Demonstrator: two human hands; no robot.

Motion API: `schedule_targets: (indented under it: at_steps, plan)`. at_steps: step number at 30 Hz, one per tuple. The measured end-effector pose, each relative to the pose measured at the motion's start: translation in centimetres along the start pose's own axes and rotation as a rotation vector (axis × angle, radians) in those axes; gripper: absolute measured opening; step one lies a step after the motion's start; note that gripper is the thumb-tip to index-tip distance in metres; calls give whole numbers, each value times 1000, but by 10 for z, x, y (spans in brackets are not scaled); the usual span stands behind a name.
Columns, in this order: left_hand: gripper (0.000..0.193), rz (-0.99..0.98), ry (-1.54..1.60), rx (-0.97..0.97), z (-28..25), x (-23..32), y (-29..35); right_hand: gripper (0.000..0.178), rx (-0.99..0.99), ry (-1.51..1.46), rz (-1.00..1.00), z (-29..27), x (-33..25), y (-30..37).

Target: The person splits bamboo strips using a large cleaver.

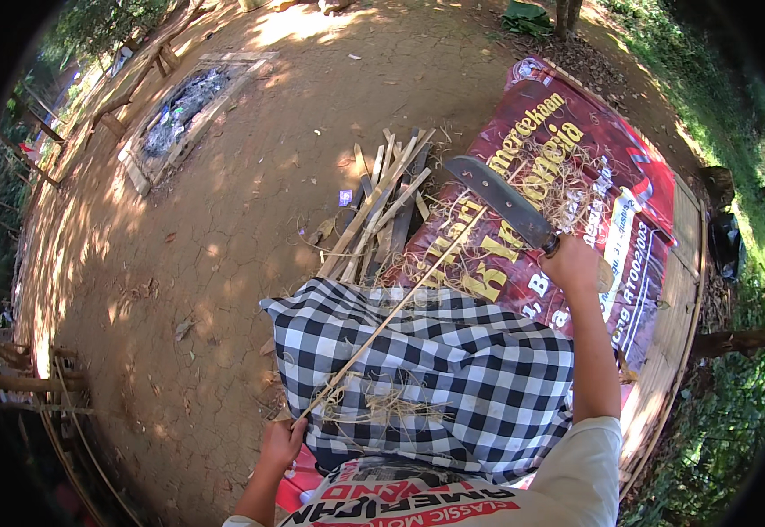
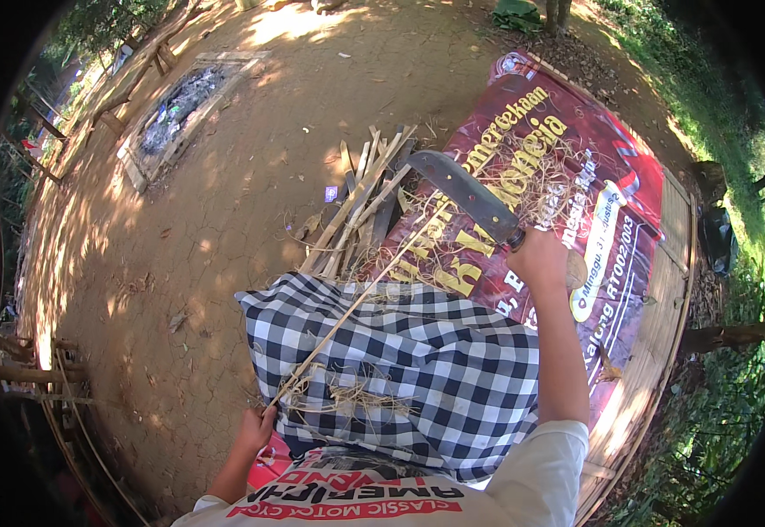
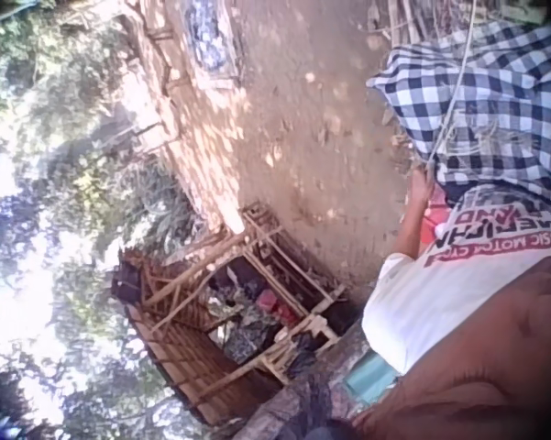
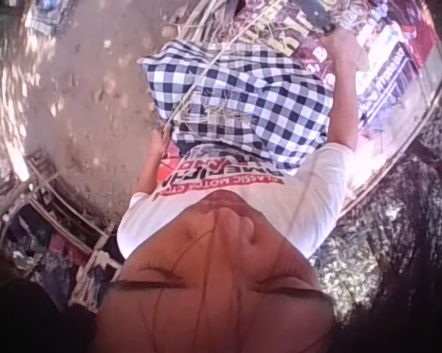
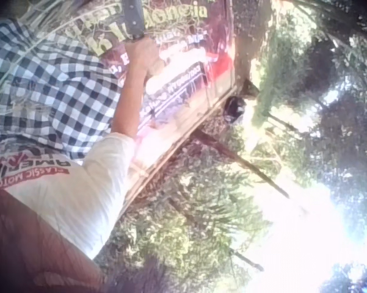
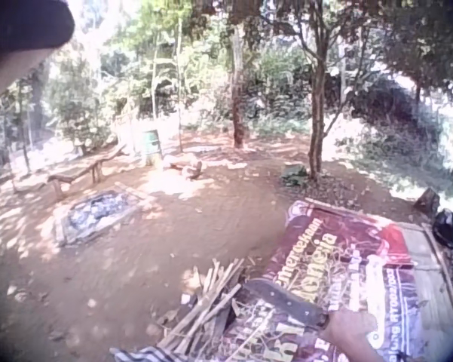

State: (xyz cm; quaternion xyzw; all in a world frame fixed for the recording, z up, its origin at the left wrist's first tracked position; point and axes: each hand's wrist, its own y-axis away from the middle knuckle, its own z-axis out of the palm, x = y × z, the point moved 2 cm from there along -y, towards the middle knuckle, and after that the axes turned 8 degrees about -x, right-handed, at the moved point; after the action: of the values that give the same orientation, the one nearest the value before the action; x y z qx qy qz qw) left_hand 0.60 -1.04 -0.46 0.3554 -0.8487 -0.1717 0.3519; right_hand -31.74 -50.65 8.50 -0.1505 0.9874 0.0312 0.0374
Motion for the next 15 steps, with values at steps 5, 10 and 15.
schedule_targets:
  at_steps: [5, 10, 15]
  plan:
    - [41, -33, -10, -28, -3, 5, -1, 23, -22, -188, -33, 15, -17, 21]
    - [46, 15, 56, -99, -4, -1, -3, 18, -119, -275, -553, 54, -95, 77]
    - [49, -11, 110, -101, 3, -10, -5, 23, -239, -245, -827, 69, -148, 95]
